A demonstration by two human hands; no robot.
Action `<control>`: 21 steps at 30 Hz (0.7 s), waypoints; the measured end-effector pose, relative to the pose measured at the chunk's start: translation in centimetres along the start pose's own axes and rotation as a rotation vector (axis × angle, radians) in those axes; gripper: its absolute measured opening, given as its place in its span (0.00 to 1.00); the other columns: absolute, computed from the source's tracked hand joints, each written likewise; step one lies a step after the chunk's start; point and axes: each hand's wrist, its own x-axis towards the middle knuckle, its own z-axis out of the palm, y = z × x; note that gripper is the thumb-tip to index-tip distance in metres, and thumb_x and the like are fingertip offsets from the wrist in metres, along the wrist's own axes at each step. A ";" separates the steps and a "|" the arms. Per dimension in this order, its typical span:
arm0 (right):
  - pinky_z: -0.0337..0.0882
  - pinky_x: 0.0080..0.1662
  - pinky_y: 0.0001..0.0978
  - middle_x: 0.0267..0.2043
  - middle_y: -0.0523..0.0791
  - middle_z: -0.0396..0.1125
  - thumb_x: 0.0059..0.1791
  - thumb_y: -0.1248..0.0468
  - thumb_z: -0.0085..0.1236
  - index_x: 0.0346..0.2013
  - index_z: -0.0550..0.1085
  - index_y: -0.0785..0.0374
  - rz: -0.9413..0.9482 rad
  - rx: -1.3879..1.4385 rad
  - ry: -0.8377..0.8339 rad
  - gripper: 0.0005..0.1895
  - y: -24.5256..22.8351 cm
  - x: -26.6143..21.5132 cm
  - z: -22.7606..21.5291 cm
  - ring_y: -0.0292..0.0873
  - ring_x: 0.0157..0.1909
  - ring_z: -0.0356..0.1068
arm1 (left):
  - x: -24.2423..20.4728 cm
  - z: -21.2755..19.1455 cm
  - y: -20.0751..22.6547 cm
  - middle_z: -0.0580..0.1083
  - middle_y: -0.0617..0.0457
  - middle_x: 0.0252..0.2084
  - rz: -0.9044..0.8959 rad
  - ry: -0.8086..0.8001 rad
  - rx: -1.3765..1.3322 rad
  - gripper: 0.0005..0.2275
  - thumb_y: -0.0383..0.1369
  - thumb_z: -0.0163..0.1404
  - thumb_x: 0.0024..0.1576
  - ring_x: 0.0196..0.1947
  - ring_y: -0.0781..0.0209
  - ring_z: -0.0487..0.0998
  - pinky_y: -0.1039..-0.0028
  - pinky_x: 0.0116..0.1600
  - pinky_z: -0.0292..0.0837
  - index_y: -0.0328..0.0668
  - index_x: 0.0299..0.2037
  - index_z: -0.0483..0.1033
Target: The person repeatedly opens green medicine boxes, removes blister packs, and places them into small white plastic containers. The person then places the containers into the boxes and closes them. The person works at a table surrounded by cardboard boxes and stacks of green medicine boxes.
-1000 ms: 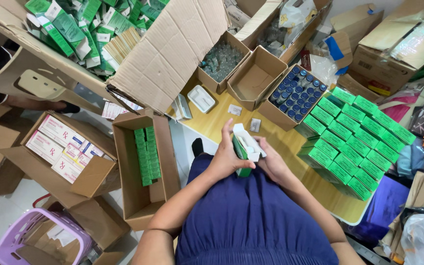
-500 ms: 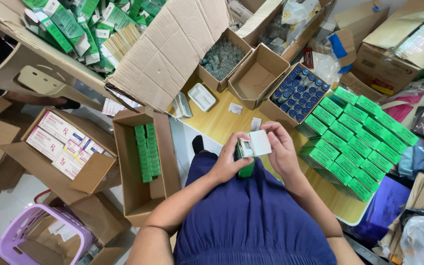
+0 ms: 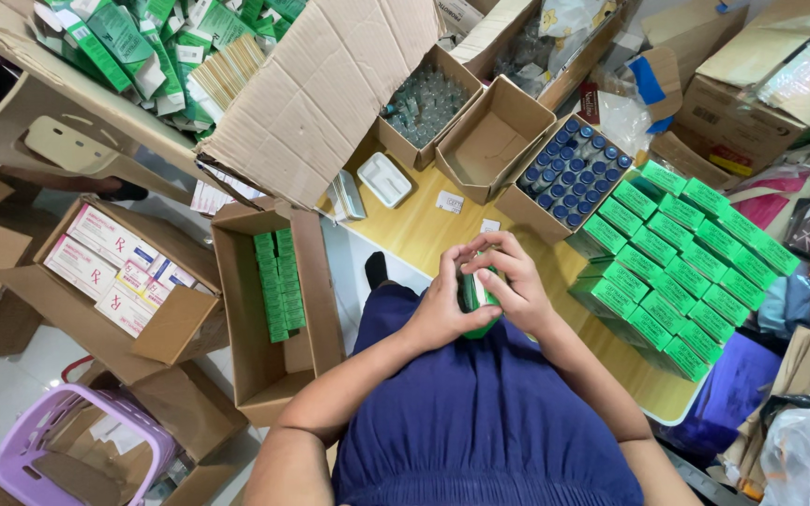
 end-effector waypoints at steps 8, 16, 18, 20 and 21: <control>0.66 0.60 0.37 0.55 0.51 0.65 0.51 0.64 0.52 0.36 0.72 0.66 0.054 0.075 0.004 0.07 -0.1 0.1 -0.1 0.47 0.57 0.68 | -0.2 -0.1 0.0 0.63 0.32 0.68 0.003 -0.020 0.003 0.49 0.48 0.65 0.48 0.68 0.41 0.69 0.60 0.69 0.66 0.32 0.70 0.44; 0.67 0.61 0.38 0.57 0.51 0.64 0.53 0.62 0.51 0.35 0.71 0.65 0.037 0.056 -0.007 0.09 0.7 -0.9 -0.3 0.47 0.57 0.68 | -0.3 0.3 -0.4 0.69 0.35 0.61 -0.009 -0.036 -0.008 0.48 0.49 0.65 0.47 0.63 0.42 0.73 0.61 0.66 0.68 0.33 0.70 0.46; 0.66 0.63 0.40 0.59 0.50 0.66 0.55 0.61 0.49 0.40 0.76 0.64 -0.035 -0.071 0.011 0.10 0.2 -1.1 -0.6 0.50 0.59 0.69 | -0.2 0.4 -0.8 0.67 0.33 0.64 0.096 0.004 -0.009 0.47 0.48 0.66 0.49 0.65 0.39 0.72 0.60 0.67 0.67 0.32 0.70 0.48; 0.66 0.62 0.42 0.59 0.51 0.66 0.55 0.58 0.50 0.47 0.78 0.62 -0.086 -0.244 -0.003 0.14 -0.7 -1.3 -0.8 0.53 0.59 0.68 | -0.2 0.1 -1.1 0.67 0.33 0.63 0.056 0.015 0.003 0.48 0.48 0.67 0.48 0.64 0.38 0.72 0.60 0.66 0.68 0.32 0.70 0.48; 0.66 0.60 0.43 0.59 0.53 0.65 0.53 0.56 0.51 0.50 0.79 0.61 -0.100 -0.352 -0.026 0.17 -1.4 -1.6 -0.9 0.55 0.56 0.66 | -0.2 0.1 -1.2 0.68 0.33 0.62 0.036 0.019 0.009 0.48 0.49 0.67 0.48 0.64 0.38 0.72 0.60 0.66 0.68 0.32 0.70 0.49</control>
